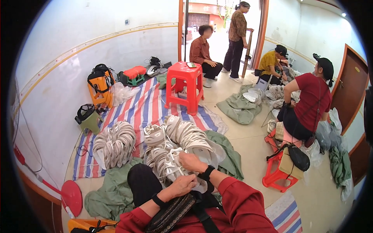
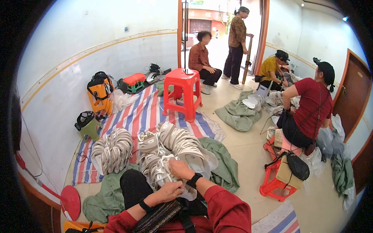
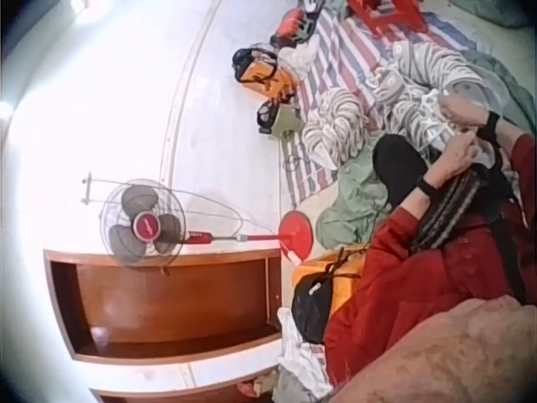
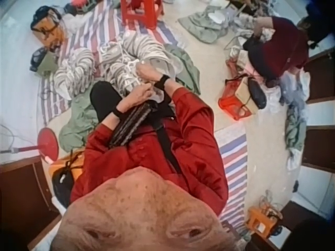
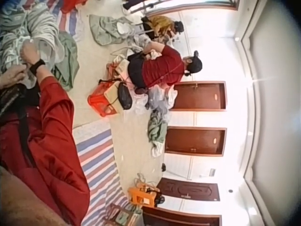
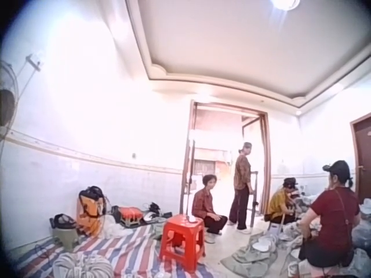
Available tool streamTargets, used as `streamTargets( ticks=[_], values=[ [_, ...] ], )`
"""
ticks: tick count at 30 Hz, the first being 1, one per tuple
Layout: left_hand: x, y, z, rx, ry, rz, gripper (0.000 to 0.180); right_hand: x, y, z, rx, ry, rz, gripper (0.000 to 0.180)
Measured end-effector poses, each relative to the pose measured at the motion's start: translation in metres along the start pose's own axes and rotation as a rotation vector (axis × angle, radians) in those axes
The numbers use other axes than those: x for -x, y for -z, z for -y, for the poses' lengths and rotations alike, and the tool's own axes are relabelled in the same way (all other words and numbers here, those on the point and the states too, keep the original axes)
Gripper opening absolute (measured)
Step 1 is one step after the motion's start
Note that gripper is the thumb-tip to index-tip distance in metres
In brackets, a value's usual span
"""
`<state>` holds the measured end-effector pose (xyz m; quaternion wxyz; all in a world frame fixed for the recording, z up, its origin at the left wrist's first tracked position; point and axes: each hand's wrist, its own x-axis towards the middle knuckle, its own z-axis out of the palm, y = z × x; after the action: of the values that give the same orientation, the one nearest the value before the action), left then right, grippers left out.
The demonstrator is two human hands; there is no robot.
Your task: The recorder is lacing white sneakers while sitting on the floor in a shared workspace.
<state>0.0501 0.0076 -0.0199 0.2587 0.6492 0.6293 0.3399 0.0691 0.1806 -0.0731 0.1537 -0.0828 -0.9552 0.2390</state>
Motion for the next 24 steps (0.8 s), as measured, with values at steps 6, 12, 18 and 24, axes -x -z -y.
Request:
streamTargets(
  ticks=[6,12,18,24],
  values=[
    [0.003,-0.001,-0.001,0.004,0.03,0.006,0.015,0.004,0.006,0.012,-0.017,-0.036,-0.011,0.014],
    [0.004,-0.001,0.002,-0.001,-0.022,-0.008,0.015,0.005,0.01,0.016,-0.014,-0.051,-0.008,0.015],
    [0.003,0.0,0.001,0.005,-0.004,-0.001,0.015,0.004,0.011,0.018,-0.035,-0.082,0.009,0.015],
    [0.001,-0.001,0.006,0.005,0.014,0.016,0.013,0.001,0.003,0.007,0.053,-0.008,-0.004,0.014]
  ],
)
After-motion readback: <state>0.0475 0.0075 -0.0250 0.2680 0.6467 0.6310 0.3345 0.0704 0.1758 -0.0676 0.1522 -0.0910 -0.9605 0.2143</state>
